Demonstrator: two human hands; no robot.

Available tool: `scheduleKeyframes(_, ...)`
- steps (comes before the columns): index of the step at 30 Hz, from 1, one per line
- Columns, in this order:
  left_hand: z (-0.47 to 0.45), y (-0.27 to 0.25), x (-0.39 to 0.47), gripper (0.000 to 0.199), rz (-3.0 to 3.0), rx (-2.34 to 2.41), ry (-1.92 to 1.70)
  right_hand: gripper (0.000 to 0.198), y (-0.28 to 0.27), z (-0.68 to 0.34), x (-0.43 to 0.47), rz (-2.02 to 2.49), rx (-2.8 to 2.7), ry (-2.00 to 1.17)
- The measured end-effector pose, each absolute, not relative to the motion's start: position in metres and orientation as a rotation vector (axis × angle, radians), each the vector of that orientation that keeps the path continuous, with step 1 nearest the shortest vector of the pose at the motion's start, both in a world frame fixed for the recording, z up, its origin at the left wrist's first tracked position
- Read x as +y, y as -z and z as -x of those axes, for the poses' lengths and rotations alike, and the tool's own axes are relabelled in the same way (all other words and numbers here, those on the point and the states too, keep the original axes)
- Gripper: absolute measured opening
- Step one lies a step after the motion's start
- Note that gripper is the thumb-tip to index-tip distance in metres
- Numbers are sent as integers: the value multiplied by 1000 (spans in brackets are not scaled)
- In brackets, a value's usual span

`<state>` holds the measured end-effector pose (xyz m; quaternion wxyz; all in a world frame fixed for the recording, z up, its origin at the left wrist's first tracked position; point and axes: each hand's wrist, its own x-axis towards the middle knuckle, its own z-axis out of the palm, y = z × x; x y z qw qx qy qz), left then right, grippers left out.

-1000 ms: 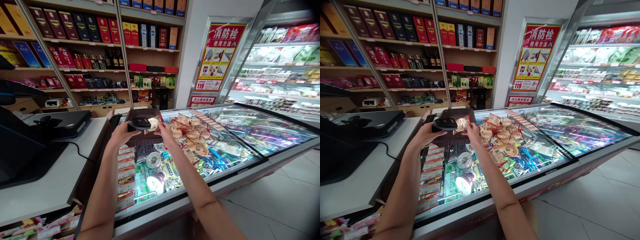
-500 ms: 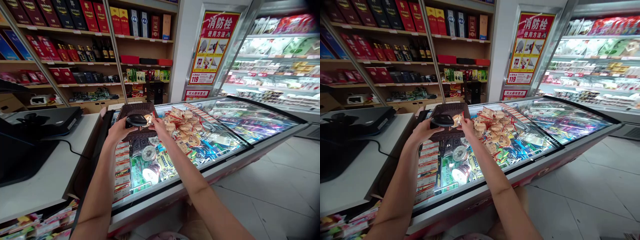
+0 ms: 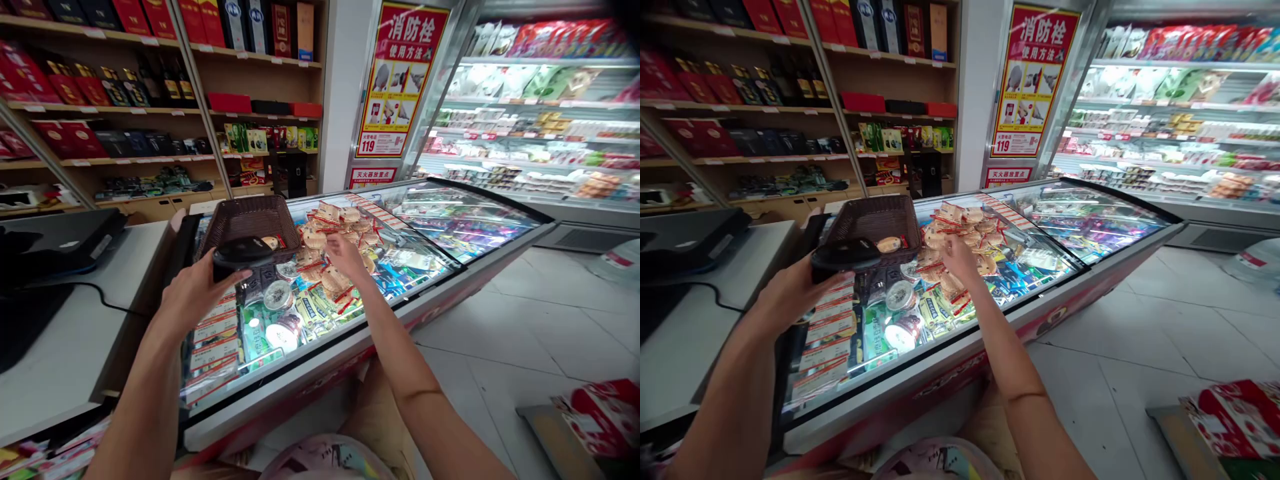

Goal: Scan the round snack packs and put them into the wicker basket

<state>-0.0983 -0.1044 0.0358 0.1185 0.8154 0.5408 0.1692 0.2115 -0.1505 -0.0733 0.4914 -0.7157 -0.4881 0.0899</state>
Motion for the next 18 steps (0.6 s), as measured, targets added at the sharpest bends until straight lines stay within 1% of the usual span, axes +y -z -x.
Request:
scheduleKeyframes(2,94,-23,-128,61,-2439,1596,-366,30,88,-233,-188,1962,-1210,-212)
scheduleKeyframes(4,84,-7,-150,57,-2466,1490,-357,37,106,-244,-212,2084,-1187,-321)
scheduleKeyframes(7,69,16,-178,52,-2447,1345,-309,54,128,-242,-221,2114,-1109,-452)
scheduleKeyframes(8,65,23,-185,49,-2436,1298,-296,57,133,-239,-220,2090,-1091,-470)
scheduleKeyframes(10,60,36,-193,42,-2429,1210,-306,56,138,-233,-216,2006,-1059,-480)
scheduleKeyframes(12,59,44,-196,40,-2425,1147,-340,52,139,-229,-214,1896,-1004,-470)
scheduleKeyframes(15,61,47,-197,46,-2418,1170,-378,47,134,-225,-217,1677,-891,-464)
scheduleKeyframes(18,63,43,-199,52,-2370,1307,-405,46,125,-212,-226,1464,-825,-588)
